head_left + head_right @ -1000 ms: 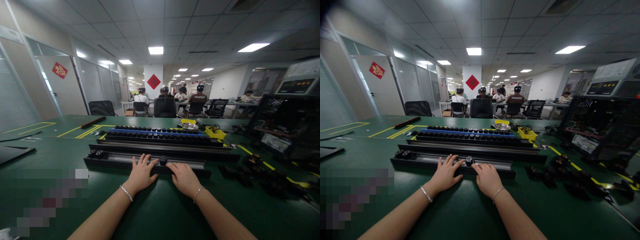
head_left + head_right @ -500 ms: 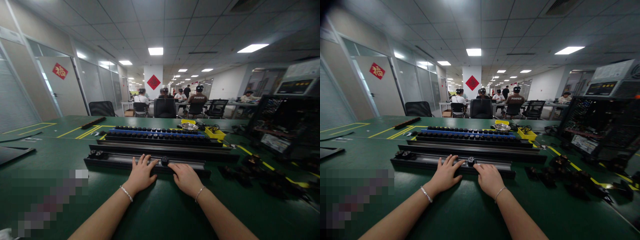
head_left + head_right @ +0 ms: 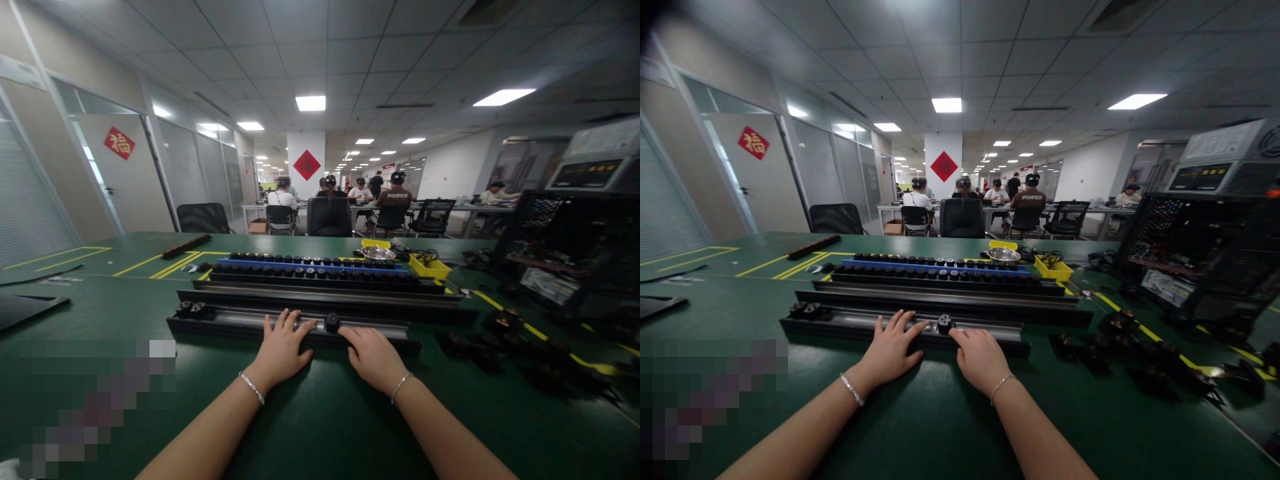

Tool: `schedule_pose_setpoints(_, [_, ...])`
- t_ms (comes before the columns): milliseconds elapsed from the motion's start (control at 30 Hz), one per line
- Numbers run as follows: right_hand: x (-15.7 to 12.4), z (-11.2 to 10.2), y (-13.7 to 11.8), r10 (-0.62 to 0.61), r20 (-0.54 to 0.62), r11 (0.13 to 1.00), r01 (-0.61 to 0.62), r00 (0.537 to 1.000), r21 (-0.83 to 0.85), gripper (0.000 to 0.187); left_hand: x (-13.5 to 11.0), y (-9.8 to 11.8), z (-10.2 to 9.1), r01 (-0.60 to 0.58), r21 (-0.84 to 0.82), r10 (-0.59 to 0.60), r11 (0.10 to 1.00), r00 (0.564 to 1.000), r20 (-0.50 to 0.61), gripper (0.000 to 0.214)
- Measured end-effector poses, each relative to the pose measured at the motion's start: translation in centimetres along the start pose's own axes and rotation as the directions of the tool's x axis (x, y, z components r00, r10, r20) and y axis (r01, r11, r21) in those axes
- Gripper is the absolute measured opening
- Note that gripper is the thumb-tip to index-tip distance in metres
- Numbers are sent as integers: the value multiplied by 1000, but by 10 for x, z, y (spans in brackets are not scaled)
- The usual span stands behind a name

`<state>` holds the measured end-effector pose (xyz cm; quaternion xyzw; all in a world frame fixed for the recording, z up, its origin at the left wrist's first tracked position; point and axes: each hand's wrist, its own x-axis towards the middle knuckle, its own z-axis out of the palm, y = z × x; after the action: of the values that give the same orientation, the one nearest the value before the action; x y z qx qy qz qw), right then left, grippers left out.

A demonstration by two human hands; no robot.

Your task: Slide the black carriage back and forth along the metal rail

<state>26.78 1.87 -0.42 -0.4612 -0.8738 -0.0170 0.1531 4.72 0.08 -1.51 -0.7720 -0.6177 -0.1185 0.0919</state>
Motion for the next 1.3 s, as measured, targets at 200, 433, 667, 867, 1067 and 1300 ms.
schedule_pose_setpoints(200, [-1,0,3,15,-5,1000,-15,1000,-13,39,0,1,-1,10,10,-10,1000,1000,9,60])
schedule_pose_setpoints(433, [-2,-5,1,41,18,999,-41,999,-27,38,-1,2,-3,4,22,-5,1000,1000,13,60])
schedule_pose_setpoints(667, [-1,-4,3,32,12,999,-31,999,-18,35,-1,1,-2,2,25,-2,1000,1000,9,61])
schedule_pose_setpoints(867, [-1,-6,2,48,15,999,-48,999,2,34,-1,1,-1,-5,27,5,1000,1000,-6,60])
schedule_pose_setpoints(1067, [-2,-5,3,57,-2,998,-57,998,-9,32,-1,1,-2,-4,28,3,1000,1000,4,60])
schedule_pose_setpoints(1300, [-1,-9,3,80,12,997,-80,997,-18,28,-1,3,-5,9,28,-10,1000,1000,27,60])
